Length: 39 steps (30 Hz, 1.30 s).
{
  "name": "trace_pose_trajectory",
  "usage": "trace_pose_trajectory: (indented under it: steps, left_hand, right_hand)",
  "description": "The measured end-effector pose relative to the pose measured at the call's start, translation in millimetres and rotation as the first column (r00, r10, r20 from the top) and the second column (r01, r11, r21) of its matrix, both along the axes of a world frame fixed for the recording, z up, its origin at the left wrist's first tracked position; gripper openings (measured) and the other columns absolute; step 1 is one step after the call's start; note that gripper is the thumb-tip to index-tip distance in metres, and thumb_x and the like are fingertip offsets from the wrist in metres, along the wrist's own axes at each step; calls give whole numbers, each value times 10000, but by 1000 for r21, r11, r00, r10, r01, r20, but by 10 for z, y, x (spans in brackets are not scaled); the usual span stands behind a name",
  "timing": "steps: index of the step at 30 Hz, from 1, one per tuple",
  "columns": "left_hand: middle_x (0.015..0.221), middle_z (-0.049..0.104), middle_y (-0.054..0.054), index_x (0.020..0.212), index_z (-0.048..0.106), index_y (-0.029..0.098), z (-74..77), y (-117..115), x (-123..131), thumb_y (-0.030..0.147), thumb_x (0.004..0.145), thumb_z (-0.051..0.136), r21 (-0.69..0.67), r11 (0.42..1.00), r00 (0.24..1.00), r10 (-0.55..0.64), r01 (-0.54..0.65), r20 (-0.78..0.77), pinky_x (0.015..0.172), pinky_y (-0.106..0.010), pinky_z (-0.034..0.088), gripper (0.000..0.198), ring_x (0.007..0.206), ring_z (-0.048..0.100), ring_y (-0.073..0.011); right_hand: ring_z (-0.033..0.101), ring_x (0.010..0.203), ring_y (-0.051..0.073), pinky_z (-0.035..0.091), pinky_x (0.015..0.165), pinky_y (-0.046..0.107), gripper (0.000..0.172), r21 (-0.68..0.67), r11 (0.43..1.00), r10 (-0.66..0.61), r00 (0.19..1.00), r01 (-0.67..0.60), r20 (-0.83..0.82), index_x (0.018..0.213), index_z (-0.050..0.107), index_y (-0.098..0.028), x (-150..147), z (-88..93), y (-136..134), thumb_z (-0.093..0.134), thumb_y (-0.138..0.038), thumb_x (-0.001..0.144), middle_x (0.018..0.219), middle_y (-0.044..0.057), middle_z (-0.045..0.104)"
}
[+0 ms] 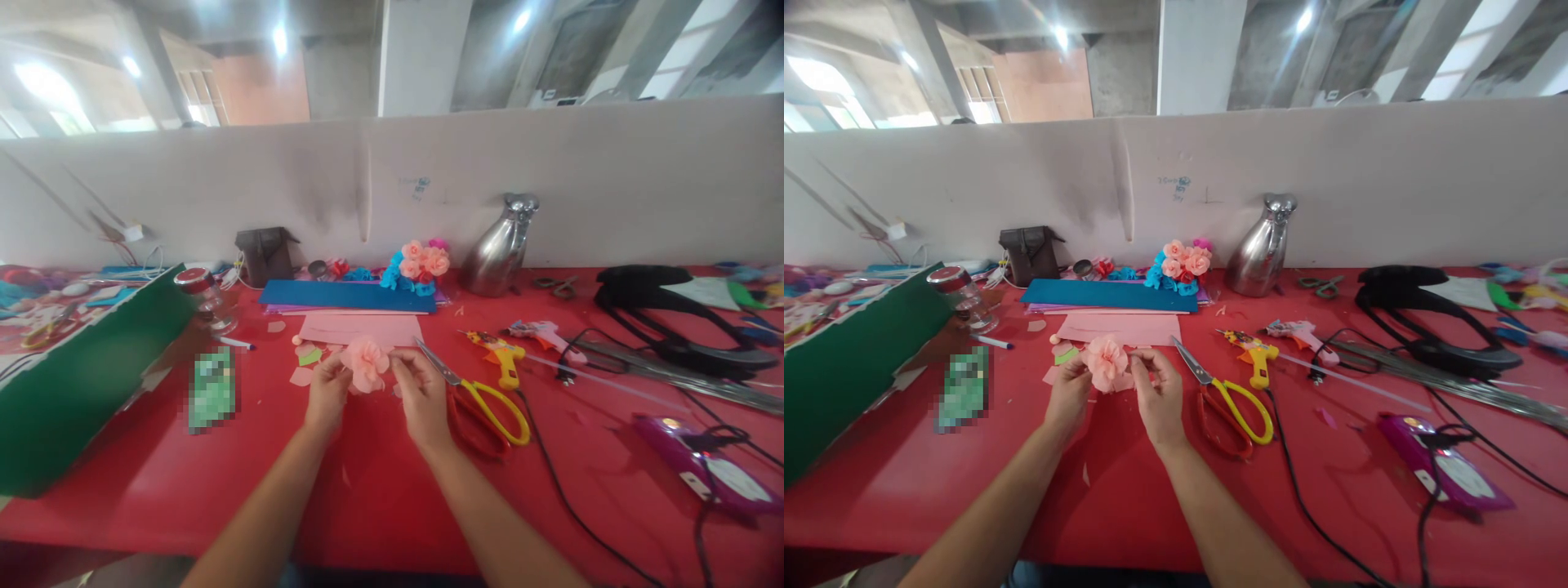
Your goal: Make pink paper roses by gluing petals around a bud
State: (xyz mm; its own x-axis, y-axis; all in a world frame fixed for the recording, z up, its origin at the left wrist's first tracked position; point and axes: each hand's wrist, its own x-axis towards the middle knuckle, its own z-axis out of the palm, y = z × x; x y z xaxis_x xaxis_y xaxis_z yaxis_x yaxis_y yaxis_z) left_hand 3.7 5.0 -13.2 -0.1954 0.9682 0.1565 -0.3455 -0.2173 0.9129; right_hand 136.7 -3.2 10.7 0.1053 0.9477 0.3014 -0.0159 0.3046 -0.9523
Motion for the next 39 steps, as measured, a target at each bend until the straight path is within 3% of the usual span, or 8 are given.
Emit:
trace_pose_trajectory:
  steps: [3, 7, 12, 18, 25, 39]
  left_hand:
    - [706, 693, -5, 743, 710, 157, 36, -6, 8, 84, 629, 586, -3, 1000, 999, 29, -29, 19, 608, -212, 435, 184, 645, 595, -126]
    - [720, 702, -8, 781, 714, 165, 93, -27, 21, 103, 635, 625, -27, 1000, 996, 8, -6, 83, 612, -221, 454, 182, 633, 605, -128]
    - [745, 708, -15, 783, 715, 165, 128, -44, 28, 129, 644, 651, -26, 1000, 997, -11, 13, 75, 625, -230, 467, 157, 657, 617, -137]
    - [681, 689, -2, 804, 715, 160, 136, -57, 13, 135, 657, 636, -37, 999, 999, -19, 20, 31, 526, -208, 425, 169, 539, 570, -108]
    - [715, 695, -2, 803, 717, 167, 107, -37, 16, 110, 656, 618, -14, 999, 998, -45, 46, 47, 576, -209, 435, 185, 617, 589, -120]
    - [745, 697, -19, 718, 700, 163, 26, -14, 16, 104, 637, 563, -20, 1000, 997, -24, 23, -66, 699, -260, 463, 170, 738, 618, -168]
  right_hand:
    - [570, 734, 177, 474, 676, 316, 83, 151, 986, -89, 991, 74, 97, 817, 587, -220, 11, 31, -36, 548, -290, 832, 766, 12, 595]
    - [555, 881, 211, 453, 833, 394, 79, 395, 918, -160, 936, 24, 315, 843, 593, -225, -6, 66, -59, 594, -201, 768, 874, 40, 585]
    - [547, 903, 218, 449, 862, 417, 107, 473, 881, -244, 865, 9, 439, 874, 617, -231, -23, 42, -63, 576, -202, 779, 916, 52, 557]
    - [531, 896, 213, 462, 857, 432, 223, 626, 779, -405, 793, 38, 455, 994, 619, -263, -15, 15, -85, 591, -191, 784, 970, 60, 520]
    - [525, 904, 220, 438, 895, 447, 168, 618, 786, -417, 759, 25, 500, 947, 654, -252, -4, 28, -76, 596, -198, 799, 958, 61, 553]
    - [548, 921, 212, 462, 851, 414, 95, 518, 854, -287, 877, 52, 386, 887, 607, -231, -3, 55, -93, 539, -191, 836, 917, 54, 570]
